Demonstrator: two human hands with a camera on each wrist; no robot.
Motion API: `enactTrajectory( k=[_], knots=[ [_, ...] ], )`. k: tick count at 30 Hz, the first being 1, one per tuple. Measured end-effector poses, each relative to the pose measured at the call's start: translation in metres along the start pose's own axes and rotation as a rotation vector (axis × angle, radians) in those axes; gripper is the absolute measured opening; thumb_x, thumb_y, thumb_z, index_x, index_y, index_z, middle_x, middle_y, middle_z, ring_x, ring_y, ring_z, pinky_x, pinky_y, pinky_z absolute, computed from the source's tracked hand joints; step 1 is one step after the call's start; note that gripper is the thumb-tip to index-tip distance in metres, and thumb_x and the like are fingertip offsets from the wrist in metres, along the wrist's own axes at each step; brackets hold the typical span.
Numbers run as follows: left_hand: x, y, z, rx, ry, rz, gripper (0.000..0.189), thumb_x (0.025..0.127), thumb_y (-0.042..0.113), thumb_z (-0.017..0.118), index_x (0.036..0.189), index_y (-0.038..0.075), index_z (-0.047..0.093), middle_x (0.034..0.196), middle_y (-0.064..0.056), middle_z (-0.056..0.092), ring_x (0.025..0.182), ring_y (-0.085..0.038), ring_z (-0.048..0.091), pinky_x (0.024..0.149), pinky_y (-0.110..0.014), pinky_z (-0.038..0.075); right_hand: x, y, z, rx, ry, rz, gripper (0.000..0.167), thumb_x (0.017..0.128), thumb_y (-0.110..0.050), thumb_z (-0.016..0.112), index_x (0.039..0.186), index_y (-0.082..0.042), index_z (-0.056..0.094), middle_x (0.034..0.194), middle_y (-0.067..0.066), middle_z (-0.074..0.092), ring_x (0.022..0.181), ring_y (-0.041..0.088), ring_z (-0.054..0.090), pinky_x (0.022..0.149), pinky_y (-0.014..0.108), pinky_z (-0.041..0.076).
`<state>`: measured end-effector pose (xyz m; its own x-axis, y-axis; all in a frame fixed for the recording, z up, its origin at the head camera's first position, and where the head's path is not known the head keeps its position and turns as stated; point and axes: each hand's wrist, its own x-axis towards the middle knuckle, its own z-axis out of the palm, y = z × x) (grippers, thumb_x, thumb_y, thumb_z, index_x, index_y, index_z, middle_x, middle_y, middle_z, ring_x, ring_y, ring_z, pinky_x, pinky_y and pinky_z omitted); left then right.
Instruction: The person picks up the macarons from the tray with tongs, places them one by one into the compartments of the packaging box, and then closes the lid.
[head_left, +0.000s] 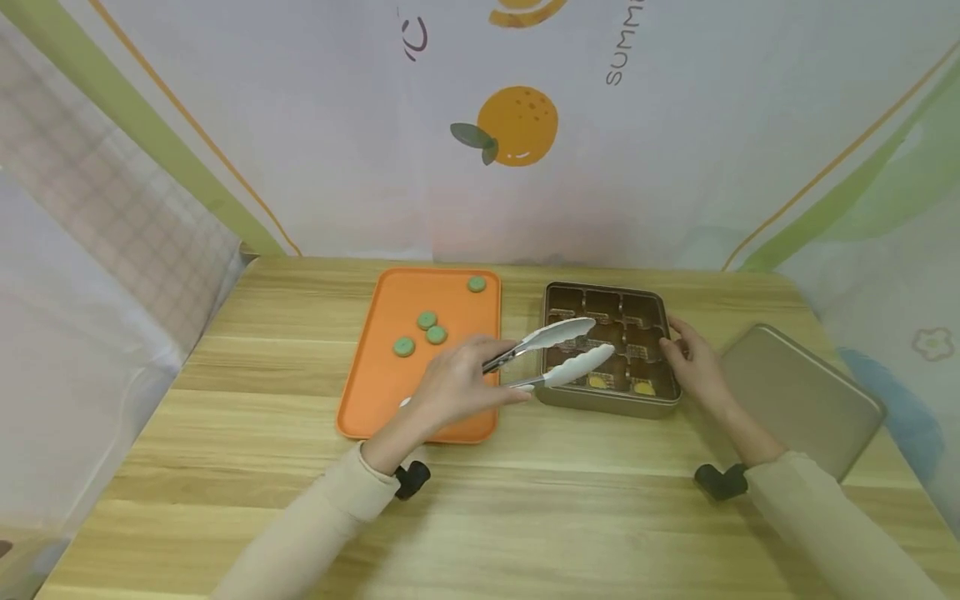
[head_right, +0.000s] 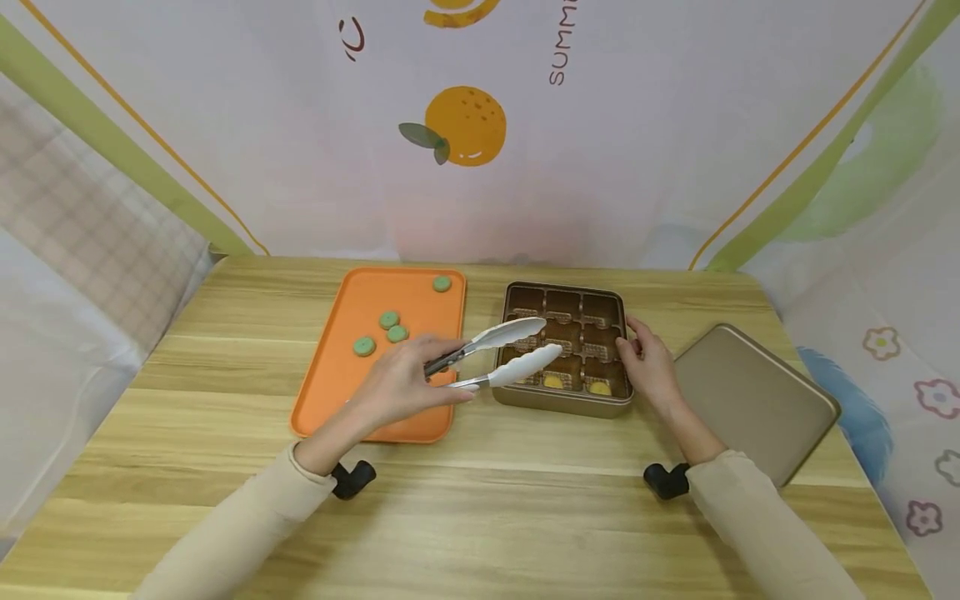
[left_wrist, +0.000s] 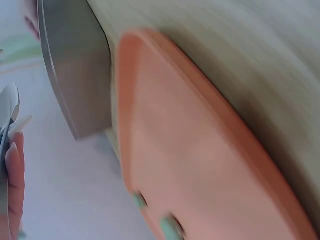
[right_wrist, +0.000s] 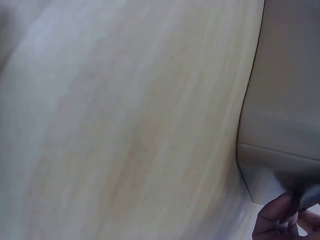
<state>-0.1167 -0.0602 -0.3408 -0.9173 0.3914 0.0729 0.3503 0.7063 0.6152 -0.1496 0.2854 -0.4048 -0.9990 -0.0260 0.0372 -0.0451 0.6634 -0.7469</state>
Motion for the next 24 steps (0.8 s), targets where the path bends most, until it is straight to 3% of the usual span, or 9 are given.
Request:
enactTrajectory(
  k=[8, 15, 21, 24],
  knots=[
    [-0.034, -0.041, -0.033, 0.038, 0.074, -0.068, 0.067, 0.069, 0.041, 0.082, 0.127, 0.016, 0.061, 0.092, -0.001, 0.059, 0.074, -0.016, 0.046, 0.059, -0.027, 0.037, 0.001, -0.001, 0.000, -0.015, 0.006, -0.012, 0.054, 0.102, -0.026, 0.038, 0.144, 0.006, 0.026, 0.092, 0.020, 0.057, 0.077, 0.015, 0.052, 0.063, 0.023, 0.047],
    [-0.064, -0.078, -0.055, 0.068, 0.102, -0.167, 0.068, 0.071, 0.043, 0.080, 0.127, 0.010, 0.060, 0.106, -0.005, 0.061, 0.067, -0.015, 0.046, 0.055, -0.027, 0.038, 0.000, -0.002, -0.001, -0.004, -0.004, -0.011, 0.056, 0.102, -0.027, 0.038, 0.145, 0.006, 0.024, 0.093, 0.020, 0.056, 0.078, 0.017, 0.053, 0.064, 0.022, 0.047],
    [-0.083, -0.101, -0.067, 0.126, 0.119, -0.236, 0.067, 0.072, 0.046, 0.077, 0.126, 0.009, 0.061, 0.100, -0.007, 0.061, 0.064, -0.015, 0.046, 0.053, -0.028, 0.036, -0.001, -0.001, 0.000, -0.015, -0.007, -0.029, 0.056, 0.102, -0.027, 0.038, 0.144, 0.008, 0.024, 0.093, 0.020, 0.057, 0.081, 0.020, 0.052, 0.063, 0.022, 0.045],
    [-0.089, -0.110, -0.072, 0.155, 0.118, -0.273, 0.071, 0.073, 0.049, 0.076, 0.128, 0.008, 0.058, 0.104, -0.010, 0.061, 0.064, -0.016, 0.046, 0.053, -0.028, 0.035, -0.002, -0.001, 0.000, -0.011, -0.008, -0.026, 0.056, 0.102, -0.027, 0.037, 0.144, 0.007, 0.024, 0.093, 0.020, 0.056, 0.082, 0.021, 0.052, 0.063, 0.022, 0.045]
  ],
)
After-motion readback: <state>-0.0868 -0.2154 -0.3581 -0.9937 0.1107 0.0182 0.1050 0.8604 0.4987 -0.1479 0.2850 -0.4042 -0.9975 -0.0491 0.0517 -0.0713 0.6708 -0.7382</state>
